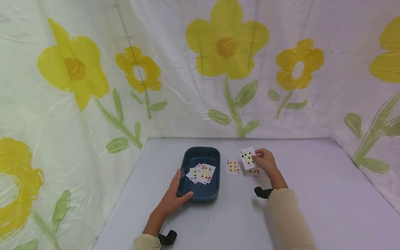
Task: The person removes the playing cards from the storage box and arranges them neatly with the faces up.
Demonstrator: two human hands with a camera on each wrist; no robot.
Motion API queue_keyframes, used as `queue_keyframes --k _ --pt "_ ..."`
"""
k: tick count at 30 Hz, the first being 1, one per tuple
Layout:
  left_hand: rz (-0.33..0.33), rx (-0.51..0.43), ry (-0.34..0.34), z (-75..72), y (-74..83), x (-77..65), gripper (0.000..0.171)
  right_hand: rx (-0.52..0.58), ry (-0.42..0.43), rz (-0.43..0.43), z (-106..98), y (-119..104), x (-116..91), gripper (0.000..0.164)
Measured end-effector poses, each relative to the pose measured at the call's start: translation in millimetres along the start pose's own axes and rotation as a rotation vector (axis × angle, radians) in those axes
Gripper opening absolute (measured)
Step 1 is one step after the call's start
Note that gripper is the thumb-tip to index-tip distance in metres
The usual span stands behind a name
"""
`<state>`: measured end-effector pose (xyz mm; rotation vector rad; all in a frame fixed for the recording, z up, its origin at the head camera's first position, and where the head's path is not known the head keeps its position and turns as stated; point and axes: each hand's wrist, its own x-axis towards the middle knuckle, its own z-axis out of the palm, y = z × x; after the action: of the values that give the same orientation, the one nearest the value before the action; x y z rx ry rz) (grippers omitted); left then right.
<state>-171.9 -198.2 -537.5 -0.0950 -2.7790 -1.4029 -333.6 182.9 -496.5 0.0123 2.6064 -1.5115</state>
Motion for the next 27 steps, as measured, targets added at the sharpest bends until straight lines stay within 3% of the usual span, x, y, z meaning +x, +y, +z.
queue_keyframes --k 4,16,27 --pt "0.001 -0.003 0.004 -0.4 -0.3 0.4 0.107 -0.033 0.027 0.026 -20 17 -1 0.046" --pt "-0.021 0.0 -0.002 3.8 -1.5 0.2 0.108 -0.041 0.138 0.21 -73 63 -16 0.051" --pt "-0.019 0.011 0.01 1.7 0.1 0.2 0.107 -0.086 0.194 0.288 -101 80 -15 0.051"
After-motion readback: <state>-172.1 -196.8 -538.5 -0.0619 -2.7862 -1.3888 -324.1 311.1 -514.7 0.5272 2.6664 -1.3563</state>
